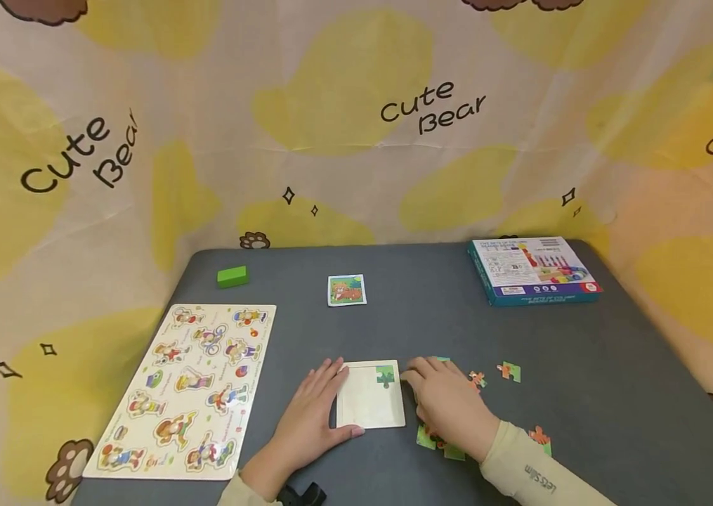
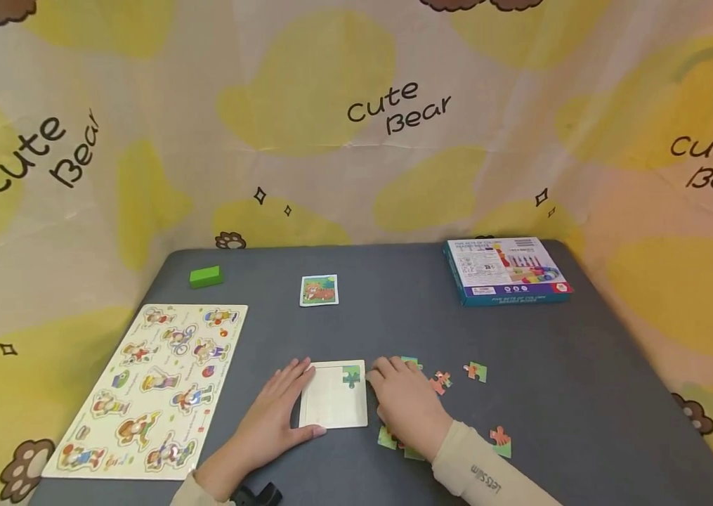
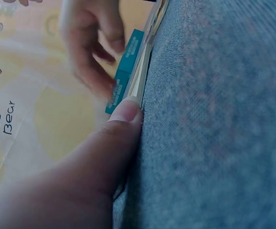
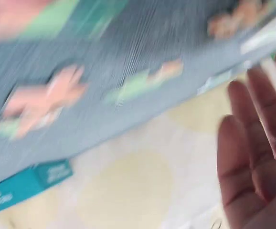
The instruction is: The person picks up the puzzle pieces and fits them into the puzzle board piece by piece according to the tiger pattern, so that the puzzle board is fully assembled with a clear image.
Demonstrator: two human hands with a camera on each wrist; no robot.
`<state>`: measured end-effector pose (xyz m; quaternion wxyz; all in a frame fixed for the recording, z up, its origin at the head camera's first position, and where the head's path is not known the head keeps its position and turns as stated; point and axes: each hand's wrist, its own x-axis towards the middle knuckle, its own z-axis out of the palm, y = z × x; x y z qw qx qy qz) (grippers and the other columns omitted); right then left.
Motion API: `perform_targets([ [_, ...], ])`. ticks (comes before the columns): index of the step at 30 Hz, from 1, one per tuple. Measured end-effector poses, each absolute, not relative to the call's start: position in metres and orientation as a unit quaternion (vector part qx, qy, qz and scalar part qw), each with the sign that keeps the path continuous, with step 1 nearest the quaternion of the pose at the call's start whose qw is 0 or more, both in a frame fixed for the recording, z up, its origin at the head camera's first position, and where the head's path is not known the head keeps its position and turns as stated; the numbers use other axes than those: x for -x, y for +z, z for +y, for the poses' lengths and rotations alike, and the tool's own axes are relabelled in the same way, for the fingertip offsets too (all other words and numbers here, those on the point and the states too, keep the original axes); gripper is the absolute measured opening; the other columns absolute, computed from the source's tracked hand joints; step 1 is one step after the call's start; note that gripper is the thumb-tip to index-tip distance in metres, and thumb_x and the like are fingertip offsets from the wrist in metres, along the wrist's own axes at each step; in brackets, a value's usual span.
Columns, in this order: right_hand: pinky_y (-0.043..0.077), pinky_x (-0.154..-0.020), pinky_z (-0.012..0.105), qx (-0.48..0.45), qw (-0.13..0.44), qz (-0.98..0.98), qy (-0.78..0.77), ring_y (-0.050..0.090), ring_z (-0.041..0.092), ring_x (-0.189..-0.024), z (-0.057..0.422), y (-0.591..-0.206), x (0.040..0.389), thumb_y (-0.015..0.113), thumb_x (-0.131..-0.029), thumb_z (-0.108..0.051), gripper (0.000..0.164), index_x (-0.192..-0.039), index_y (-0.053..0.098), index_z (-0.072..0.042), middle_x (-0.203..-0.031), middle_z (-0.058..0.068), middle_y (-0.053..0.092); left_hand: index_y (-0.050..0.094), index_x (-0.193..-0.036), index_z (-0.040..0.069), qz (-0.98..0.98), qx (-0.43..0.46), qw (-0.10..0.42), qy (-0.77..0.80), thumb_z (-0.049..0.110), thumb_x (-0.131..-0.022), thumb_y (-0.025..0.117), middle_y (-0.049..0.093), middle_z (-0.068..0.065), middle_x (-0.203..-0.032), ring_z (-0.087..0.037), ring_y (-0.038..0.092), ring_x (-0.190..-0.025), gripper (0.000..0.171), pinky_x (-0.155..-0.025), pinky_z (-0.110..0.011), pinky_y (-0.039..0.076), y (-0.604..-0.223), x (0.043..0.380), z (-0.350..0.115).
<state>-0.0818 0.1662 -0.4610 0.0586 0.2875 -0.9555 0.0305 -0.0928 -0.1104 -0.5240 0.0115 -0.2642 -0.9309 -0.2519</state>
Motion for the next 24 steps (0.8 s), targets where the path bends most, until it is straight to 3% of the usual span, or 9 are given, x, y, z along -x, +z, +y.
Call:
perform_targets([
  [2,0.051,-0.077,0.036,-0.266,0.07,-0.96,0.054,0.056,0.017,-0.091,0.174,-0.458,0.077,0.091,-0.081,-0.025,0.026,-0.1,0.076,-0.017,-0.098,-0.004,0.062,0.044,-0.159,0.006,-0.932,0.265,0.012,-0.249,0.056,-0.082,0.085,0.036,-0.01,-0.168,-0.031,0.026,-0.157,0.1,-0.126,-0.052,0.022,-0.524,0.093,-0.111],
  [4,0.044,-0.069,0.034,-0.259,0.061,-0.961,0.079,0.047,0.012,-0.08,0.181,-0.456,0.071,0.096,-0.075,-0.033,0.029,-0.086,0.073,-0.021,-0.086,-0.009,0.052,0.045,-0.158,0.005,-0.932,0.265,0.011,-0.249,0.055,-0.082,0.086,0.035,-0.01,-0.168,-0.031,0.025,-0.157,0.1,-0.126,-0.053,0.022,-0.524,0.093,-0.111],
  [8,0.044,-0.068,0.033,-0.265,0.018,-0.956,0.12,0.039,0.006,-0.075,0.188,-0.462,0.061,0.097,-0.07,-0.04,0.035,-0.078,0.066,-0.026,-0.081,-0.014,0.046,0.046,-0.158,0.005,-0.931,0.263,0.01,-0.251,0.054,-0.082,0.087,0.036,-0.012,-0.167,-0.032,0.025,-0.157,0.099,-0.126,-0.054,0.022,-0.524,0.091,-0.112],
  [16,0.042,-0.063,0.025,-0.272,-0.01,-0.947,0.17,0.037,0.004,-0.073,0.194,-0.467,0.059,0.097,-0.071,-0.034,0.035,-0.08,0.064,-0.026,-0.081,-0.015,0.044,0.045,-0.158,0.006,-0.929,0.269,0.011,-0.255,0.055,-0.083,0.085,0.035,-0.011,-0.168,-0.031,0.024,-0.157,0.099,-0.126,-0.052,0.02,-0.523,0.093,-0.108],
  [24,0.045,-0.064,0.023,-0.27,-0.08,-0.932,0.227,0.039,0.005,-0.08,0.193,-0.468,0.061,0.097,-0.074,-0.026,0.035,-0.091,0.067,-0.021,-0.087,-0.013,0.044,0.045,-0.159,0.006,-0.93,0.263,0.002,-0.259,0.054,-0.083,0.086,0.034,-0.012,-0.168,-0.032,0.024,-0.157,0.098,-0.126,-0.055,0.02,-0.524,0.092,-0.109],
])
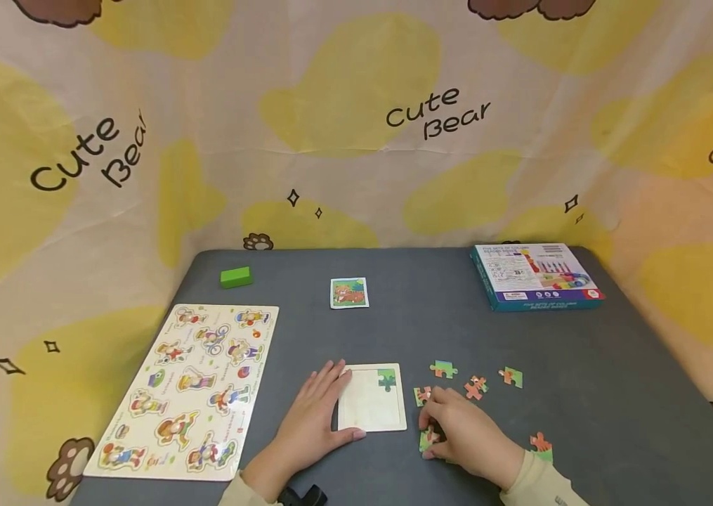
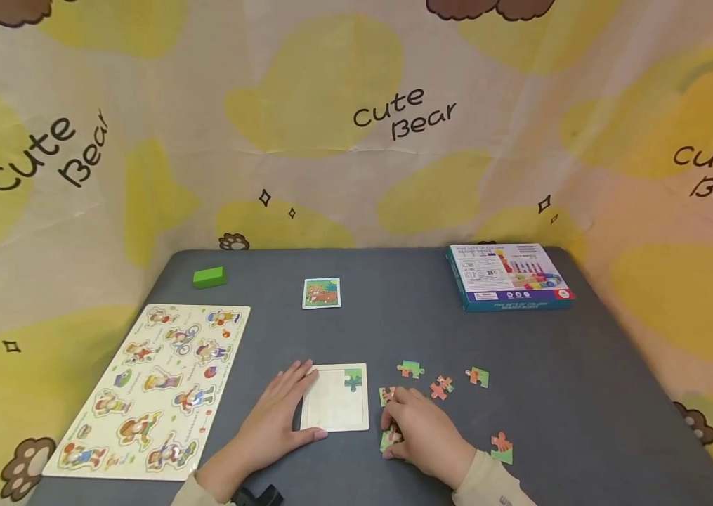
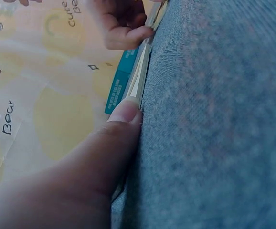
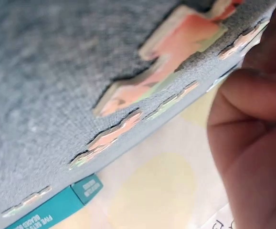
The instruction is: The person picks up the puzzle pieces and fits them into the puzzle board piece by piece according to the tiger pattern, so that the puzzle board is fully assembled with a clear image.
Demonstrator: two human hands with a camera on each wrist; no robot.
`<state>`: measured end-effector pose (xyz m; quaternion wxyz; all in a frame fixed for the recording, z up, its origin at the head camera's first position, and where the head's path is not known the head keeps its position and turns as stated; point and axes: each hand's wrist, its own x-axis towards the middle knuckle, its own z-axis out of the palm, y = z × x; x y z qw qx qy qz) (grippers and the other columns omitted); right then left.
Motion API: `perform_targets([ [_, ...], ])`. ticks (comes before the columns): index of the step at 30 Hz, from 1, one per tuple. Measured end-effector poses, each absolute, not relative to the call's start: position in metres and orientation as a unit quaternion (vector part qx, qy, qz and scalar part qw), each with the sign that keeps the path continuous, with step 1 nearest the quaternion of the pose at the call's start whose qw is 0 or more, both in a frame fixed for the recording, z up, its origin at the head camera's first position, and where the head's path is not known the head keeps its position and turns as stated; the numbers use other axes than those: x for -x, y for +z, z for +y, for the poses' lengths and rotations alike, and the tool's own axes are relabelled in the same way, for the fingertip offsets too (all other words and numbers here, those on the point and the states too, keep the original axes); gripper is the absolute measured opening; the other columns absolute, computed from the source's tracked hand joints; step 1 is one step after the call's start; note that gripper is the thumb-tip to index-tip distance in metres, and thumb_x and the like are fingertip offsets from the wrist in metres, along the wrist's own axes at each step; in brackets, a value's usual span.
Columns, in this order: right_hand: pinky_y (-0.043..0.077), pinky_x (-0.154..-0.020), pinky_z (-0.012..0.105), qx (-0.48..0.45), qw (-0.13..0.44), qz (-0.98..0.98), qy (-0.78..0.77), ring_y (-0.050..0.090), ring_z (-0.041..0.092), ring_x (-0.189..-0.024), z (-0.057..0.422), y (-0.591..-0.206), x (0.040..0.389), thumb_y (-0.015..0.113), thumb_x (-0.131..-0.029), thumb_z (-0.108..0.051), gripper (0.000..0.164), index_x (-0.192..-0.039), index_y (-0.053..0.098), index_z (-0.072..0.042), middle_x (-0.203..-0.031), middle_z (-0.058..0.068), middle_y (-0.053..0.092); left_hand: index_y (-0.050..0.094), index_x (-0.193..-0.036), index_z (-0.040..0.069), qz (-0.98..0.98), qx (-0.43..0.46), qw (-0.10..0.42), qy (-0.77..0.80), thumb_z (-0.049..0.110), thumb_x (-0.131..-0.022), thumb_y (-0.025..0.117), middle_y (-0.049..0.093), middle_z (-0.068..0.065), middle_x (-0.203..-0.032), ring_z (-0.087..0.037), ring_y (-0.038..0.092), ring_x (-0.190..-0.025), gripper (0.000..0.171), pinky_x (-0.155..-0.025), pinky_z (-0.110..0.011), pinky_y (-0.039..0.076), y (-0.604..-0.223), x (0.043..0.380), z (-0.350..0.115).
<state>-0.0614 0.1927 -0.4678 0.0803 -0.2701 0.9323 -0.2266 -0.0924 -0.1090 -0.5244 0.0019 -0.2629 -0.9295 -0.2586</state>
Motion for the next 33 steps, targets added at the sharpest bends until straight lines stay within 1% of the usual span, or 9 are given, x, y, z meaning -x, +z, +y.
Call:
perform_targets([
  [4,0.043,-0.065,0.023,0.272,0.096,0.924,-0.252,0.041,0.006,-0.08,0.189,-0.467,0.063,0.097,-0.074,-0.018,0.039,-0.086,0.061,-0.024,-0.083,-0.013,0.045,0.044,-0.159,0.007,-0.93,0.267,0.004,-0.253,0.055,-0.084,0.085,0.034,-0.011,-0.169,-0.032,0.023,-0.158,0.099,-0.126,-0.054,0.019,-0.525,0.093,-0.11],
  [7,0.042,-0.061,0.022,0.273,0.123,0.912,-0.28,0.044,0.003,-0.071,0.187,-0.466,0.064,0.096,-0.075,-0.012,0.042,-0.083,0.056,-0.024,-0.076,-0.013,0.046,0.043,-0.16,0.007,-0.929,0.267,0.004,-0.256,0.054,-0.084,0.084,0.033,-0.012,-0.169,-0.032,0.023,-0.158,0.098,-0.126,-0.054,0.019,-0.525,0.093,-0.109],
  [9,0.041,-0.058,0.022,0.277,0.141,0.901,-0.302,0.045,0.001,-0.065,0.185,-0.465,0.065,0.094,-0.077,-0.008,0.042,-0.083,0.056,-0.024,-0.071,-0.014,0.046,0.044,-0.159,0.006,-0.93,0.264,0.001,-0.257,0.054,-0.084,0.085,0.034,-0.012,-0.168,-0.032,0.023,-0.158,0.098,-0.126,-0.054,0.019,-0.525,0.092,-0.109],
  [11,0.044,-0.057,0.021,0.277,0.156,0.889,-0.328,0.047,-0.001,-0.063,0.185,-0.464,0.065,0.092,-0.078,-0.006,0.037,-0.083,0.06,-0.024,-0.07,-0.016,0.05,0.044,-0.159,0.006,-0.93,0.261,-0.004,-0.259,0.054,-0.083,0.085,0.034,-0.012,-0.168,-0.032,0.023,-0.158,0.099,-0.126,-0.054,0.019,-0.525,0.091,-0.11],
  [15,0.053,-0.061,0.022,0.262,0.149,0.873,-0.384,0.056,-0.001,-0.068,0.184,-0.458,0.068,0.089,-0.082,-0.006,0.024,-0.088,0.072,-0.022,-0.078,-0.018,0.062,0.043,-0.159,0.006,-0.929,0.263,-0.003,-0.259,0.054,-0.083,0.085,0.034,-0.013,-0.168,-0.033,0.024,-0.157,0.1,-0.126,-0.054,0.02,-0.524,0.091,-0.11],
  [19,0.058,-0.068,0.025,0.24,0.114,0.871,-0.414,0.064,0.002,-0.077,0.174,-0.448,0.079,0.085,-0.088,-0.008,0.014,-0.098,0.079,-0.016,-0.088,-0.014,0.071,0.043,-0.159,0.005,-0.929,0.262,0.003,-0.262,0.052,-0.083,0.086,0.036,-0.013,-0.167,-0.034,0.025,-0.157,0.1,-0.126,-0.055,0.021,-0.523,0.091,-0.111],
  [21,0.059,-0.071,0.026,0.239,0.101,0.875,-0.41,0.065,0.004,-0.08,0.167,-0.444,0.086,0.082,-0.091,-0.009,0.015,-0.105,0.08,-0.013,-0.093,-0.012,0.072,0.044,-0.158,0.004,-0.929,0.261,0.004,-0.263,0.051,-0.082,0.087,0.037,-0.015,-0.166,-0.035,0.026,-0.156,0.099,-0.125,-0.056,0.022,-0.522,0.09,-0.112],
  [25,0.059,-0.073,0.026,0.229,0.097,0.875,-0.415,0.064,0.008,-0.082,0.151,-0.436,0.101,0.079,-0.094,-0.008,0.02,-0.113,0.079,-0.01,-0.097,-0.009,0.072,0.042,-0.16,0.004,-0.929,0.261,-0.011,-0.264,0.052,-0.084,0.085,0.034,-0.016,-0.168,-0.035,0.023,-0.157,0.099,-0.125,-0.056,0.02,-0.524,0.09,-0.113],
  [33,0.06,-0.071,0.026,0.226,0.091,0.862,-0.445,0.066,0.011,-0.081,0.123,-0.425,0.131,0.082,-0.089,-0.002,0.018,-0.103,0.076,-0.012,-0.091,-0.006,0.07,0.038,-0.161,0.002,-0.921,0.253,-0.031,-0.295,0.046,-0.085,0.086,0.03,-0.017,-0.169,-0.034,0.017,-0.159,0.099,-0.127,-0.056,0.015,-0.521,0.093,-0.112],
])
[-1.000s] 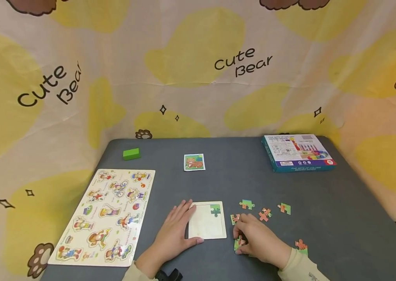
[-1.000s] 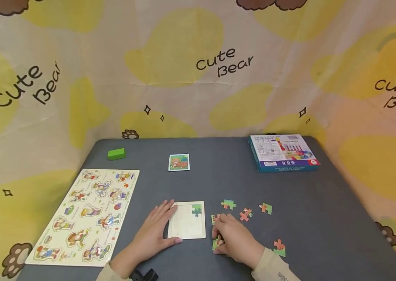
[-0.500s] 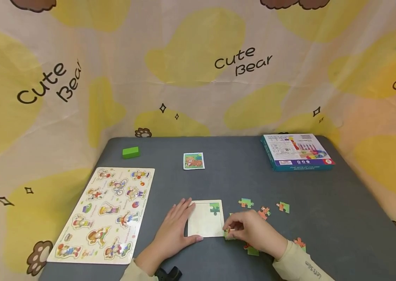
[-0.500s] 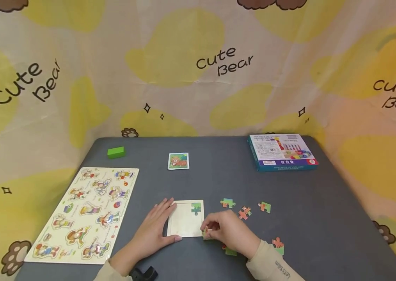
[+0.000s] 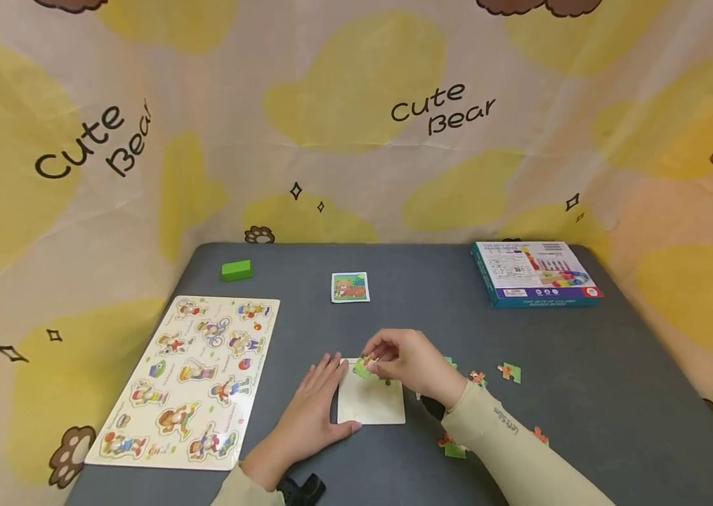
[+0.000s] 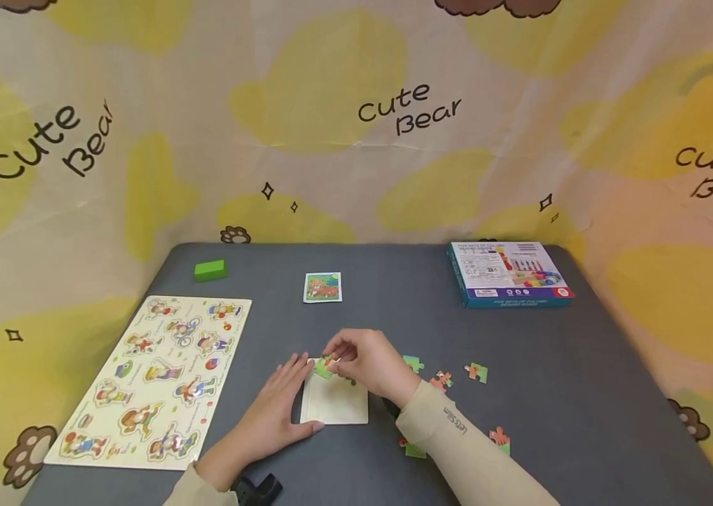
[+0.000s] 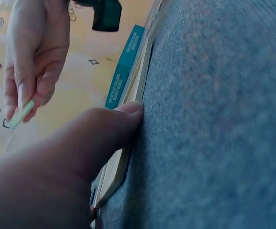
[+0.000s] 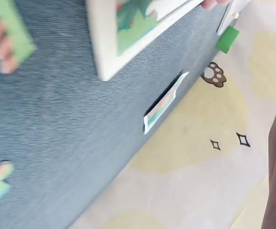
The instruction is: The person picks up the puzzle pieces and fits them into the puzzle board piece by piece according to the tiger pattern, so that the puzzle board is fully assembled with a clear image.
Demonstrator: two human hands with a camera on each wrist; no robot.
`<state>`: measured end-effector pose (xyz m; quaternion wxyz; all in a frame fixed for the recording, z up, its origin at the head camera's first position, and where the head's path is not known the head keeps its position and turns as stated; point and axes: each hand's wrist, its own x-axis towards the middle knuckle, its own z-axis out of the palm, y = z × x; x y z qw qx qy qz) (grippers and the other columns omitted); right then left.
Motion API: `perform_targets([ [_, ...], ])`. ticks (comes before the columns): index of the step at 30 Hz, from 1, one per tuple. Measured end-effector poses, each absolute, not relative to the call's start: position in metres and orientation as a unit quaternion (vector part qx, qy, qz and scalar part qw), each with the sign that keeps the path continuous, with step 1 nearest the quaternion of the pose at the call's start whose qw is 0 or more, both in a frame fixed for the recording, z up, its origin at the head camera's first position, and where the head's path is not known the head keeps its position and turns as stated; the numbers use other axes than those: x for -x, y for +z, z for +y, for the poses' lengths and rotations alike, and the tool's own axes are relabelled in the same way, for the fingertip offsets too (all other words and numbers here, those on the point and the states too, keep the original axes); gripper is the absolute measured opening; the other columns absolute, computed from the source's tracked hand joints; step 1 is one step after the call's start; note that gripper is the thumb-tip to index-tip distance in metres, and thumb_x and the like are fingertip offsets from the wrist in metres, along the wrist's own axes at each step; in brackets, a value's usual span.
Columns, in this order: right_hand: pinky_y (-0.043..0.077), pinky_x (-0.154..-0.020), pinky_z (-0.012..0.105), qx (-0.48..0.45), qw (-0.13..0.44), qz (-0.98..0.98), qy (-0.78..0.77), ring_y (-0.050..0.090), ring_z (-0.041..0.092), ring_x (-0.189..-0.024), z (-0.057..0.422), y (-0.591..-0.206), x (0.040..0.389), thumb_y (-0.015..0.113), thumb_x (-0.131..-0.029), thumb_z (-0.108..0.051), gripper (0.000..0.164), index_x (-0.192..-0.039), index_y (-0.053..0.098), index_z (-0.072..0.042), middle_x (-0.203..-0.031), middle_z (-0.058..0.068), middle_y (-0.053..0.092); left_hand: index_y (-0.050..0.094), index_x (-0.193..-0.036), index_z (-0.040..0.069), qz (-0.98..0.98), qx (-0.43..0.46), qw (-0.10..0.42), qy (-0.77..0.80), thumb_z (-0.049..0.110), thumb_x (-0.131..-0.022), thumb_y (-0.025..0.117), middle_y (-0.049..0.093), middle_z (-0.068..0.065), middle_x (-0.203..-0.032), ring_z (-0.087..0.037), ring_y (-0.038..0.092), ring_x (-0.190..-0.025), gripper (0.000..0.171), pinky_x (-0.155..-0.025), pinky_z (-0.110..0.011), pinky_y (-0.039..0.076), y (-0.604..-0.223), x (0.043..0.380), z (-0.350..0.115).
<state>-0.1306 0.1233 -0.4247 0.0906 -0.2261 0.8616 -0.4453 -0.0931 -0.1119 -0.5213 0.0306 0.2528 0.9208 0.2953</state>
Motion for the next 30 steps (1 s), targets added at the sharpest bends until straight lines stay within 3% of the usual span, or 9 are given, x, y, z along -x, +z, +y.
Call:
perform_targets([
  [7,0.05,-0.064,0.026,0.275,0.115,0.889,-0.348,0.058,0.007,-0.071,0.095,-0.444,0.134,0.084,-0.087,-0.001,0.017,-0.09,0.075,-0.016,-0.077,-0.011,0.065,0.037,-0.16,-0.002,0.921,-0.249,0.009,0.299,0.044,-0.084,0.088,0.036,-0.016,-0.166,-0.035,0.023,-0.157,0.102,-0.126,-0.055,0.02,-0.52,0.09,-0.116],
  [13,0.042,-0.06,0.025,0.309,0.064,0.913,-0.26,0.046,0.006,-0.063,0.084,-0.464,0.118,0.08,-0.082,0.005,0.023,-0.083,0.067,-0.014,-0.069,-0.01,0.052,0.037,-0.161,0.001,0.919,-0.262,0.01,0.294,0.044,-0.085,0.087,0.035,-0.015,-0.168,-0.033,0.022,-0.158,0.101,-0.126,-0.054,0.02,-0.519,0.093,-0.109],
  [21,0.05,-0.057,0.025,0.277,0.012,0.938,-0.207,0.054,0.007,-0.063,0.09,-0.466,0.095,0.09,-0.079,-0.009,0.016,-0.088,0.077,-0.011,-0.084,-0.003,0.054,0.036,-0.162,0.003,0.921,-0.291,0.014,0.258,0.048,-0.088,0.083,0.033,-0.012,-0.169,-0.03,0.021,-0.158,0.099,-0.127,-0.049,0.02,-0.519,0.099,-0.097],
  [26,0.055,-0.059,0.03,0.296,-0.052,0.946,-0.124,0.062,0.013,-0.065,0.078,-0.464,0.081,0.091,-0.08,-0.013,0.012,-0.085,0.08,-0.013,-0.077,-0.003,0.06,0.035,-0.162,0.003,0.928,-0.272,0.017,0.255,0.046,-0.087,0.084,0.033,-0.011,-0.169,-0.029,0.022,-0.158,0.099,-0.127,-0.048,0.02,-0.52,0.096,-0.102],
  [30,0.057,-0.065,0.029,0.336,-0.092,0.935,-0.061,0.06,0.015,-0.07,0.07,-0.465,0.073,0.09,-0.08,-0.014,0.009,-0.085,0.083,-0.015,-0.08,-0.002,0.064,0.035,-0.162,0.003,0.933,-0.257,0.008,0.251,0.042,-0.087,0.084,0.033,-0.012,-0.169,-0.03,0.021,-0.158,0.098,-0.127,-0.049,0.02,-0.521,0.092,-0.11],
])
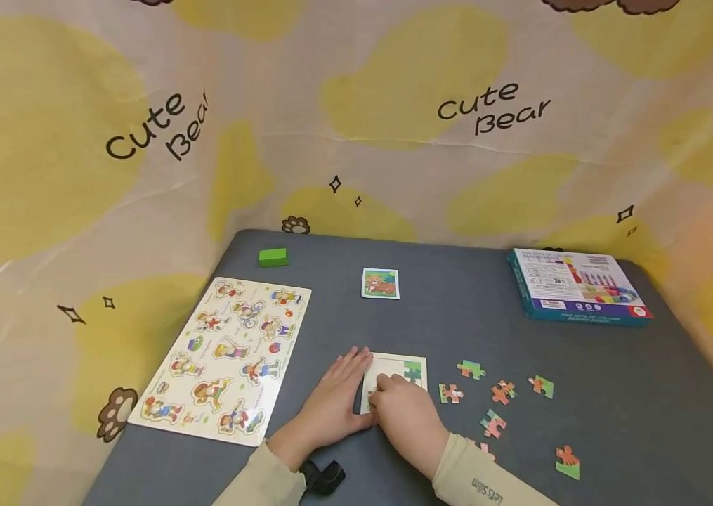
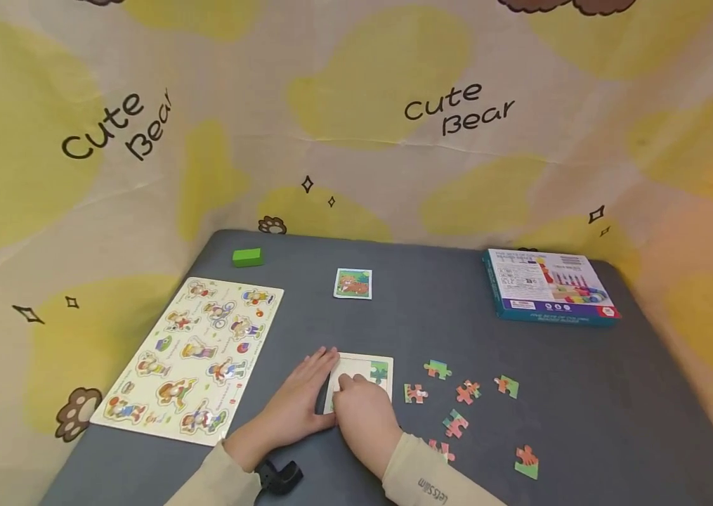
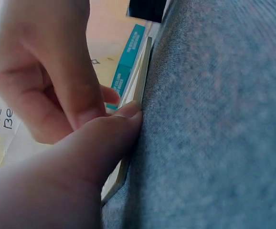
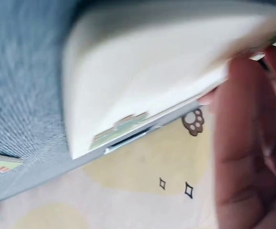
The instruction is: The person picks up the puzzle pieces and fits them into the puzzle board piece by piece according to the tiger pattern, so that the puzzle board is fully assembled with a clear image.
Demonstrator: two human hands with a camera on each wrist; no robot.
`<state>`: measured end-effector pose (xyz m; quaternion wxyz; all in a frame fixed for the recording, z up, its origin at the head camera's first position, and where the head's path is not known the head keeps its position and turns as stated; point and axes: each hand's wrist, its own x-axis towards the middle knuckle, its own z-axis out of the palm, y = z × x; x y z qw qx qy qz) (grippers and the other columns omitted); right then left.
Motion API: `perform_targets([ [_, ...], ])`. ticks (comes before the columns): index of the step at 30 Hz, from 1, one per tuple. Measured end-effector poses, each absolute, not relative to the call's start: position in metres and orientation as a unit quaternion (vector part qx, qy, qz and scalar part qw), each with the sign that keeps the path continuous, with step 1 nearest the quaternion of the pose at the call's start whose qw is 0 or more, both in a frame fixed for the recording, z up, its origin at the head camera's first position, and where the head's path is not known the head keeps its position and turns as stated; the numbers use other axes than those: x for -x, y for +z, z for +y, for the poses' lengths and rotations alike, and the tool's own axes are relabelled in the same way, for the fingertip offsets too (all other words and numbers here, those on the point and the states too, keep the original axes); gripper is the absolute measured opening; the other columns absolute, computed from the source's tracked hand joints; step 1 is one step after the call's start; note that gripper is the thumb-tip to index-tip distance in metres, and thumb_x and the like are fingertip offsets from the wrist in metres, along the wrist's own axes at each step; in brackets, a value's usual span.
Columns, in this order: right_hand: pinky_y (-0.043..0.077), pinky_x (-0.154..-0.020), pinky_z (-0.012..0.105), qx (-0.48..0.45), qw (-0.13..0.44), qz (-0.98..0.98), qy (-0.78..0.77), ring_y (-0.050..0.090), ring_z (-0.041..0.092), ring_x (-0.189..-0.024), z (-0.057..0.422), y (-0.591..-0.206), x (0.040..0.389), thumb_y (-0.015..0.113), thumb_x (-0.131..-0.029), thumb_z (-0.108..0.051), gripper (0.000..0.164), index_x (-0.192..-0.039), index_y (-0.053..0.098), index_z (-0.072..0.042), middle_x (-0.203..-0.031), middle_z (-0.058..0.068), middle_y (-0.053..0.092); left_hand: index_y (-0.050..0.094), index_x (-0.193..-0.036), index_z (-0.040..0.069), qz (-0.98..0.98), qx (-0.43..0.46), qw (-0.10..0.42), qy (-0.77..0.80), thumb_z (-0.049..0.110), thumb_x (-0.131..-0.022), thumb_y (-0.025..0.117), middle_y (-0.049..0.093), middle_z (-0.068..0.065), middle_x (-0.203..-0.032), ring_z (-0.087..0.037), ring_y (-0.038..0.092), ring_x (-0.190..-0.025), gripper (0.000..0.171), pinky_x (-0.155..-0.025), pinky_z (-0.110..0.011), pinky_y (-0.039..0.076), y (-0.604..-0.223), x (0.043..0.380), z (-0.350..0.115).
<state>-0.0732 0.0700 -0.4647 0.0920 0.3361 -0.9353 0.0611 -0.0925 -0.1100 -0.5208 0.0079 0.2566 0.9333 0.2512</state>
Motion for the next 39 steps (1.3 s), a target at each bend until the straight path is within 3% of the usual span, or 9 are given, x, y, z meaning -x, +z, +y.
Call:
perform_targets([
  [7,0.057,-0.069,0.031,-0.363,0.096,-0.923,0.08,0.061,0.014,-0.075,0.08,-0.463,0.068,0.086,-0.086,-0.018,0.006,-0.09,0.082,-0.019,-0.084,-0.006,0.066,0.035,-0.162,0.002,0.934,-0.256,0.008,0.25,0.043,-0.085,0.086,0.034,-0.014,-0.168,-0.032,0.023,-0.158,0.101,-0.127,-0.051,0.021,-0.522,0.09,-0.111],
  [13,0.057,-0.066,0.038,-0.241,0.093,-0.954,0.153,0.064,0.019,-0.075,0.124,-0.447,0.102,0.087,-0.086,-0.015,0.015,-0.1,0.082,-0.011,-0.089,0.002,0.069,0.031,-0.164,0.003,0.93,-0.252,0.019,0.267,0.049,-0.089,0.082,0.031,-0.013,-0.17,-0.031,0.019,-0.159,0.102,-0.127,-0.052,0.018,-0.522,0.091,-0.11],
  [18,0.061,-0.074,0.049,-0.111,-0.012,-0.985,0.132,0.067,0.03,-0.087,0.179,-0.446,0.135,0.087,-0.088,-0.018,0.034,-0.117,0.077,-0.003,-0.108,0.017,0.068,0.031,-0.164,0.003,0.93,-0.249,0.022,0.268,0.048,-0.089,0.083,0.03,-0.013,-0.17,-0.031,0.018,-0.159,0.102,-0.127,-0.052,0.017,-0.521,0.091,-0.11],
  [21,0.06,-0.08,0.053,-0.081,-0.078,-0.984,0.135,0.066,0.031,-0.087,0.203,-0.451,0.143,0.087,-0.087,-0.017,0.035,-0.116,0.074,-0.001,-0.106,0.018,0.066,0.031,-0.164,0.003,0.931,-0.248,0.032,0.268,0.048,-0.089,0.083,0.03,-0.014,-0.17,-0.031,0.018,-0.159,0.102,-0.127,-0.052,0.017,-0.521,0.089,-0.111],
  [27,0.055,-0.071,0.042,-0.104,-0.121,-0.965,0.209,0.055,0.021,-0.073,0.219,-0.455,0.146,0.083,-0.09,-0.007,0.015,-0.098,0.071,-0.004,-0.083,0.005,0.061,0.031,-0.164,0.002,0.931,-0.248,0.036,0.266,0.047,-0.089,0.082,0.029,-0.014,-0.17,-0.032,0.017,-0.159,0.101,-0.127,-0.053,0.016,-0.517,0.087,-0.111],
  [34,0.044,-0.065,0.034,-0.11,-0.161,-0.942,0.274,0.052,0.021,-0.075,0.222,-0.45,0.153,0.077,-0.095,-0.008,0.005,-0.096,0.072,-0.006,-0.08,0.006,0.054,0.029,-0.164,0.002,0.929,-0.255,0.033,0.267,0.047,-0.09,0.082,0.028,-0.014,-0.171,-0.031,0.017,-0.159,0.102,-0.128,-0.052,0.015,-0.515,0.09,-0.109],
  [39,0.046,-0.063,0.033,-0.101,-0.137,-0.937,0.305,0.052,0.022,-0.075,0.222,-0.443,0.161,0.073,-0.099,-0.01,0.005,-0.095,0.073,-0.007,-0.083,0.006,0.059,0.029,-0.164,0.001,0.928,-0.259,0.033,0.267,0.046,-0.09,0.082,0.027,-0.014,-0.171,-0.031,0.017,-0.159,0.101,-0.128,-0.052,0.014,-0.514,0.093,-0.109],
])
